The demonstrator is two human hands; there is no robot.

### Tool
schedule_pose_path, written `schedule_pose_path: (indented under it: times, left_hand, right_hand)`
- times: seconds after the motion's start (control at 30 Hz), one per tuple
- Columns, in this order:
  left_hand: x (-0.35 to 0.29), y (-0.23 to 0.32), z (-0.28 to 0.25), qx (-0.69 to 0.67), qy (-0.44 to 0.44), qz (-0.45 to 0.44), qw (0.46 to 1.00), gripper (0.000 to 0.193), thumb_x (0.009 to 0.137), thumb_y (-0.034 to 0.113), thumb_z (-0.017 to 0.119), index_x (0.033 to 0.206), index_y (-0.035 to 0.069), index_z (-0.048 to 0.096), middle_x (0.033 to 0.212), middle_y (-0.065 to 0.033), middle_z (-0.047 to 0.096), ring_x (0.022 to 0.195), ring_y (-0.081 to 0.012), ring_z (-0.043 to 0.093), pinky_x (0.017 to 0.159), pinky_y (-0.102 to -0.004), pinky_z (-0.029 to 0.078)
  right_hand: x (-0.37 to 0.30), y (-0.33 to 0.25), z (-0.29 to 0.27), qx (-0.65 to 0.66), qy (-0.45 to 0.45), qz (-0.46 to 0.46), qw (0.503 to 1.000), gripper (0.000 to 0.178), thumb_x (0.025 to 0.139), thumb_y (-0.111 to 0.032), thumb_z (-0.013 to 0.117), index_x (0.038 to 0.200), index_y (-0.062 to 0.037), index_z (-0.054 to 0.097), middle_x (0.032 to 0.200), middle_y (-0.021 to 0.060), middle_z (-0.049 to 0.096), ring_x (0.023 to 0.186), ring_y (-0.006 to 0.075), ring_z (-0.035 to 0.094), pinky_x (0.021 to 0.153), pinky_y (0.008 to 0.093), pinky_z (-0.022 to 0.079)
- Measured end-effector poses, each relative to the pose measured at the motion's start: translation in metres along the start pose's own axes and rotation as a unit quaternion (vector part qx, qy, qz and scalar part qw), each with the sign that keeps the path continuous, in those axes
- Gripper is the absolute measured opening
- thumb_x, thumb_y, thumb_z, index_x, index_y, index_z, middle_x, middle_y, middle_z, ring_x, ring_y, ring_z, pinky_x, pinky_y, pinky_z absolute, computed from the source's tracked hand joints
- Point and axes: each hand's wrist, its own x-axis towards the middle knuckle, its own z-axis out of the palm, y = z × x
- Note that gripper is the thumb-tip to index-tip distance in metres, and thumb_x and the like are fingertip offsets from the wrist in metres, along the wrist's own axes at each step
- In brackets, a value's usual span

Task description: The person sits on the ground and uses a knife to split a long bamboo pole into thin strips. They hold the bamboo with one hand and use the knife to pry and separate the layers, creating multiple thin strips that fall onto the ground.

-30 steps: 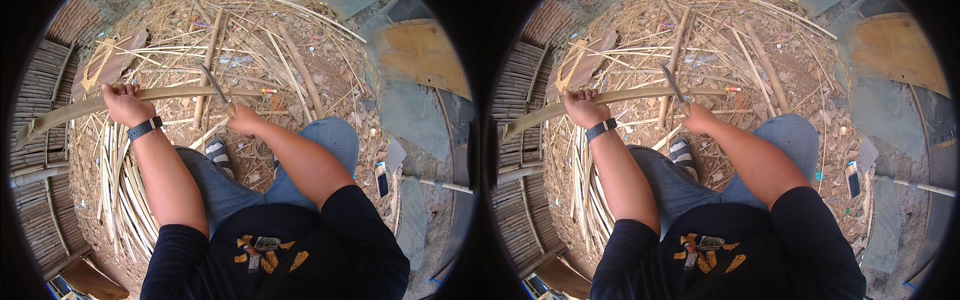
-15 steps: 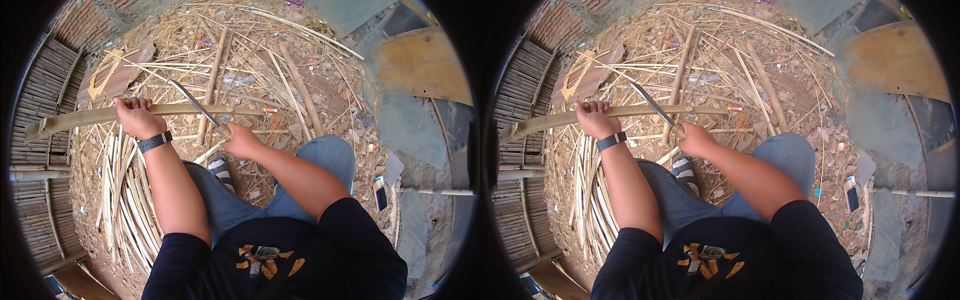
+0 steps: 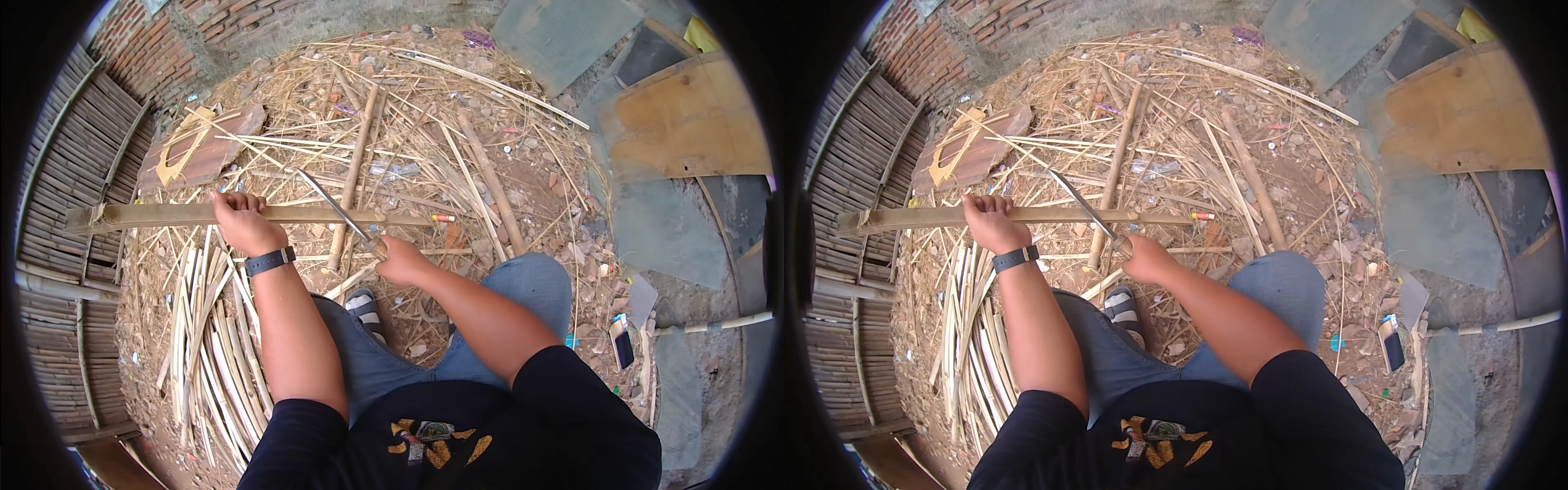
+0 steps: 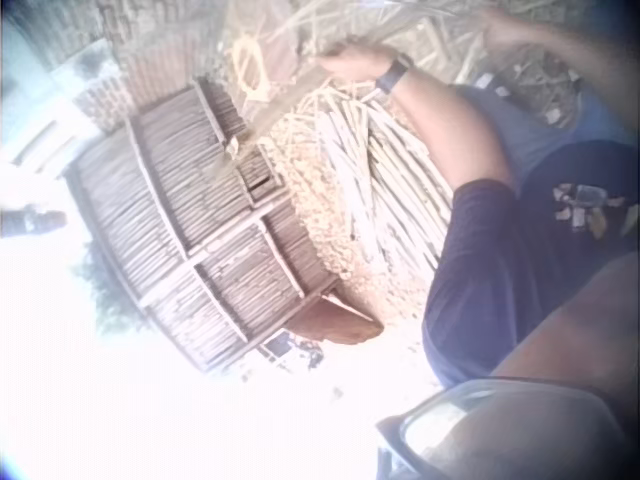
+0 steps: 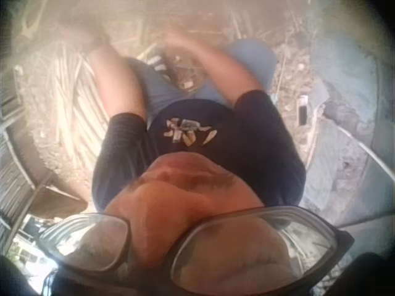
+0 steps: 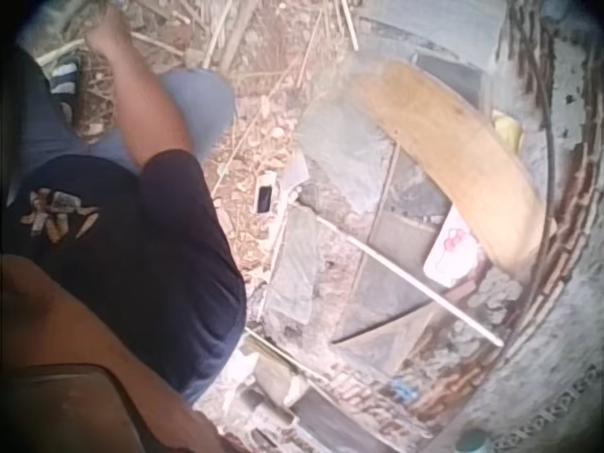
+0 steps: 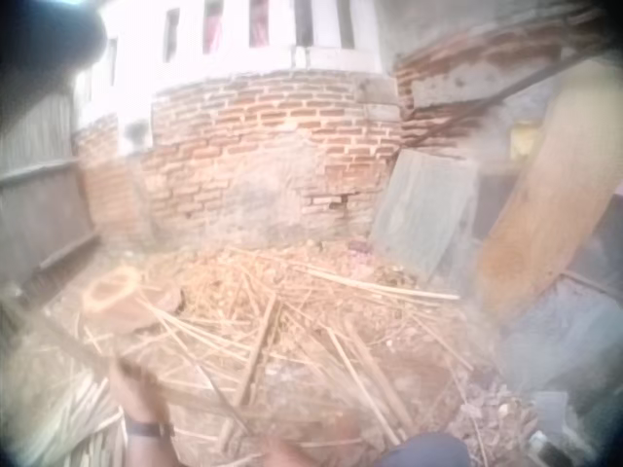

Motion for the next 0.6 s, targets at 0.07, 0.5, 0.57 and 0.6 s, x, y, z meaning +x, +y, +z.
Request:
schedule_pose_path:
  times: [0.07, 0.5, 0.57, 0.6]
  left_hand:
    - [0.002, 0.001, -0.004, 0.0, 0.01, -0.001, 1.0, 0.037, 0.101, 0.036, 0.049, 0.073, 0.014, 0.039, 0.06, 0.0023, 0.031, 0.052, -0.0113, 0.028, 0.051, -0.0272, 0.028]
    - [0.0, 0.003, -0.003, 0.008, 0.008, -0.005, 1.0, 0.036, 0.102, 0.034, 0.046, 0.073, 0.014, 0.037, 0.062, 0.0024, 0.032, 0.054, -0.0117, 0.027, 0.053, -0.0286, 0.03]
    - [-0.003, 0.0, -0.002, -0.002, 0.005, -0.006, 1.0, 0.035, 0.102, 0.033, 0.046, 0.074, 0.014, 0.037, 0.063, 0.0022, 0.032, 0.054, -0.0118, 0.027, 0.054, -0.0284, 0.03]
    - [-0.002, 0.0, -0.001, 0.005, 0.001, 0.005, 1.0, 0.036, 0.102, 0.034, 0.046, 0.073, 0.014, 0.037, 0.062, 0.0022, 0.032, 0.054, -0.0115, 0.027, 0.053, -0.0281, 0.029]
  right_hand:
    - [0.003, 0.0, -0.004, -0.009, 0.01, 0.034, 0.999, 0.044, 0.076, -0.016, 0.066, 0.115, 0.0018, 0.057, 0.101, 0.0275, 0.065, 0.099, 0.0413, 0.064, 0.086, 0.044, 0.051]
    - [0.003, 0.009, -0.003, 0.015, -0.003, 0.037, 0.999, 0.043, 0.075, -0.017, 0.066, 0.113, 0.0018, 0.056, 0.1, 0.0268, 0.065, 0.098, 0.041, 0.063, 0.084, 0.0446, 0.05]
    - [-0.003, -0.003, -0.003, 0.026, -0.026, -0.001, 0.999, 0.044, 0.075, -0.017, 0.066, 0.114, 0.0018, 0.056, 0.101, 0.0272, 0.065, 0.099, 0.0413, 0.063, 0.085, 0.0445, 0.05]
    - [-0.005, -0.009, -0.002, 0.031, -0.037, -0.02, 0.999, 0.044, 0.075, -0.017, 0.066, 0.114, 0.0018, 0.056, 0.102, 0.0274, 0.065, 0.099, 0.0414, 0.063, 0.085, 0.0444, 0.05]
